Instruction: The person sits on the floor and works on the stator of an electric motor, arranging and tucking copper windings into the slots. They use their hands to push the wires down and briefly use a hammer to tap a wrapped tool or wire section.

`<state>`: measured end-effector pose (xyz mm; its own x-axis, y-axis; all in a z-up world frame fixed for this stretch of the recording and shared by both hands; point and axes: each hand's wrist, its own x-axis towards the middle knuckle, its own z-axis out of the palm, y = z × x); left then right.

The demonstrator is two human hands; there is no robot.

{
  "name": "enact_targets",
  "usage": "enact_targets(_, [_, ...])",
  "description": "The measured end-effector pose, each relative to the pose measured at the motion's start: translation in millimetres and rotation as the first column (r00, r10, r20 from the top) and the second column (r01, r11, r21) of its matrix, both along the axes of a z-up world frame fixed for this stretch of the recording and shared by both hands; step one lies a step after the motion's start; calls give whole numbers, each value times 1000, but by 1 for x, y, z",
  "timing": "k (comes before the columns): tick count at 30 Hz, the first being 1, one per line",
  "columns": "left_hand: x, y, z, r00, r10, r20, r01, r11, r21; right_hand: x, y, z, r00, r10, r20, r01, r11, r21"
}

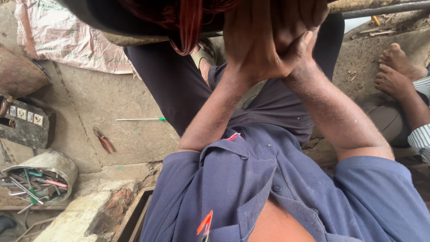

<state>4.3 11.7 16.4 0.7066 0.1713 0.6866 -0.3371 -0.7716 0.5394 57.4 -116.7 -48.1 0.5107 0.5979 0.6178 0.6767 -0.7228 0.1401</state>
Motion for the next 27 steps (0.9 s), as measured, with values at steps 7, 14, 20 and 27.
enact_targets(7, [0, 1, 0, 994, -2, -105, 0, 1000, -21, 7, 5, 14, 999, 22, 30, -22, 1000, -6])
enact_targets(14, [2, -2, -19, 1000, 8, -14, -9, 997, -78, 3, 10, 53, 990, 130, 60, -130, 992, 4])
enact_targets(20, [-19, -5, -31, 994, 41, 100, -36, 998, -56, 6, 15, 58, 993, 111, 36, -112, 993, 26])
enact_targets(27, [-35, -8, -35, 966, 236, -103, -222, 966, 133, 1, 11, 57, 995, 87, -50, -86, 996, 25])
